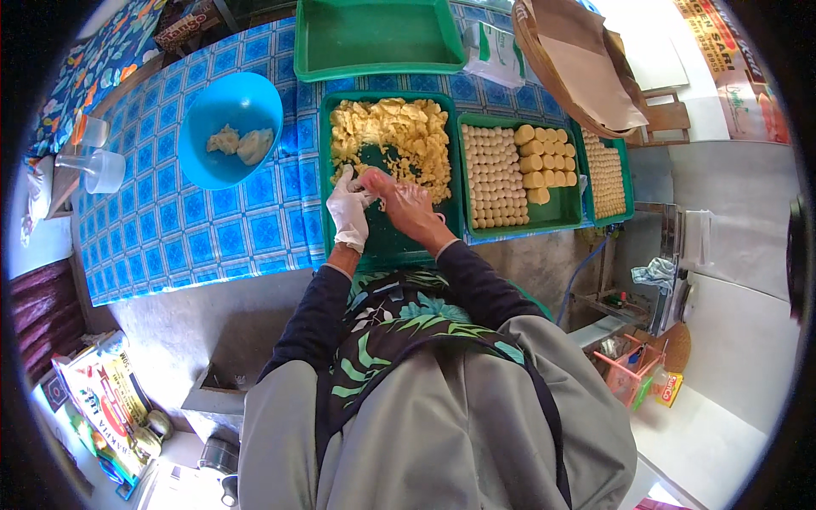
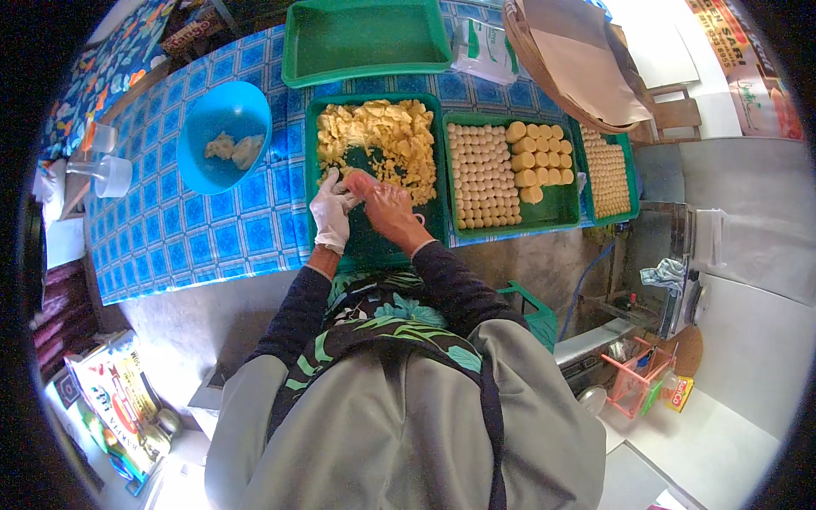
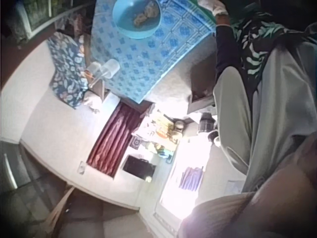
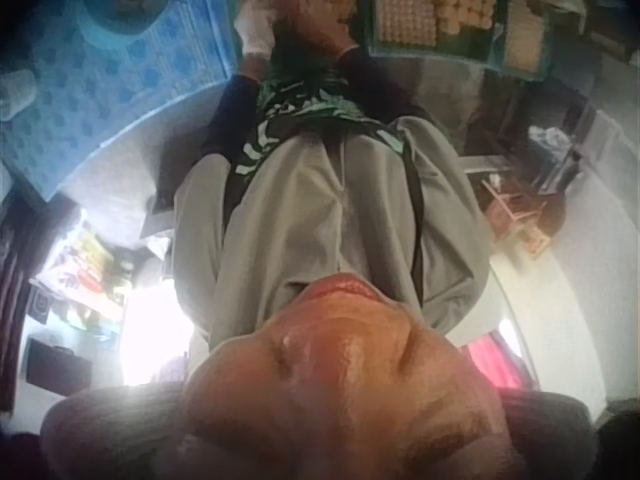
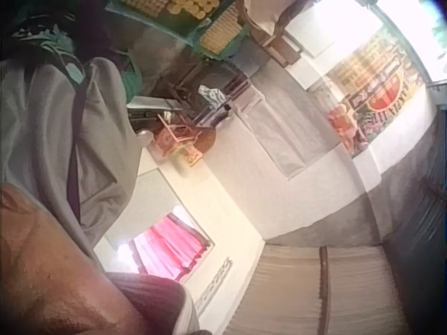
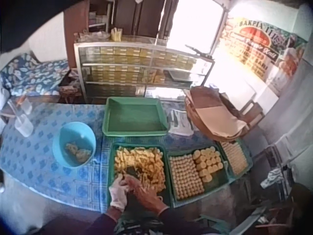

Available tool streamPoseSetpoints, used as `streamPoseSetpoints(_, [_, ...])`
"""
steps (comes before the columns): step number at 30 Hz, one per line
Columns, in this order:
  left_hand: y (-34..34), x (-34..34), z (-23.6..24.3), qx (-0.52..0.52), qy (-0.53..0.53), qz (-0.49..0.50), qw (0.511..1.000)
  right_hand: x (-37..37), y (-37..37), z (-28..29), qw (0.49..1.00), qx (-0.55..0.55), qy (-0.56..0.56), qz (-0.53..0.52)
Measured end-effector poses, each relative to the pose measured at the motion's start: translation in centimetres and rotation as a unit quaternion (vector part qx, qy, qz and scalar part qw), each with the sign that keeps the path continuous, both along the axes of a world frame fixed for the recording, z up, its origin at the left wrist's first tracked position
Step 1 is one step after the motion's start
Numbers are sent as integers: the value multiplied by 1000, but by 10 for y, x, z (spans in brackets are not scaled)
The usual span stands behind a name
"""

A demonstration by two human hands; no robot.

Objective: The person uses a small scoop to take portions of a yellow mixture from a green tray and places them into dough circles, then rolls the dough into balls and places them onto a large tray.

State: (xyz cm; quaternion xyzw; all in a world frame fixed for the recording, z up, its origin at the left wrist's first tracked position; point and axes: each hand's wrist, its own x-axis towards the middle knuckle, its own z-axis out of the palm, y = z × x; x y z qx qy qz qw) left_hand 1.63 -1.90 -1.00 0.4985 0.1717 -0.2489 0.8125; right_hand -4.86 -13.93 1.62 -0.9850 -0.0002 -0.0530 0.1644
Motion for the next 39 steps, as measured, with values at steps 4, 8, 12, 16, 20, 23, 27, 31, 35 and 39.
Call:
streamPoseSetpoints(4, [2,0,0,18,-6,10,1000,-3,-8,12,996,20,83,-20])
streamPoseSetpoints(8, [2,0,1,25,-22,-23,999,-16,-19,31,992,52,104,-37])
streamPoseSetpoints(12, [6,29,7,422,-383,-284,771,-22,-29,46,986,58,138,-77])
streamPoseSetpoints(16, [6,41,4,420,-415,-273,759,0,-22,52,987,53,119,-97])
streamPoseSetpoints(20, [0,27,22,345,-250,-259,867,32,-1,56,982,113,128,-79])
streamPoseSetpoints(23, [2,19,-2,214,-194,-142,947,36,5,21,992,82,73,-57])
streamPoseSetpoints(27, [0,13,-6,302,-274,-139,903,10,-1,17,996,48,67,-22])
streamPoseSetpoints(31, [2,18,-11,357,-332,-194,851,-4,-5,29,985,57,154,-55])
streamPoseSetpoints(35, [0,25,-5,280,-214,-219,910,-24,-18,23,979,94,155,-90])
streamPoseSetpoints(39, [0,28,8,425,-417,-274,755,-39,-15,23,977,105,117,-142])
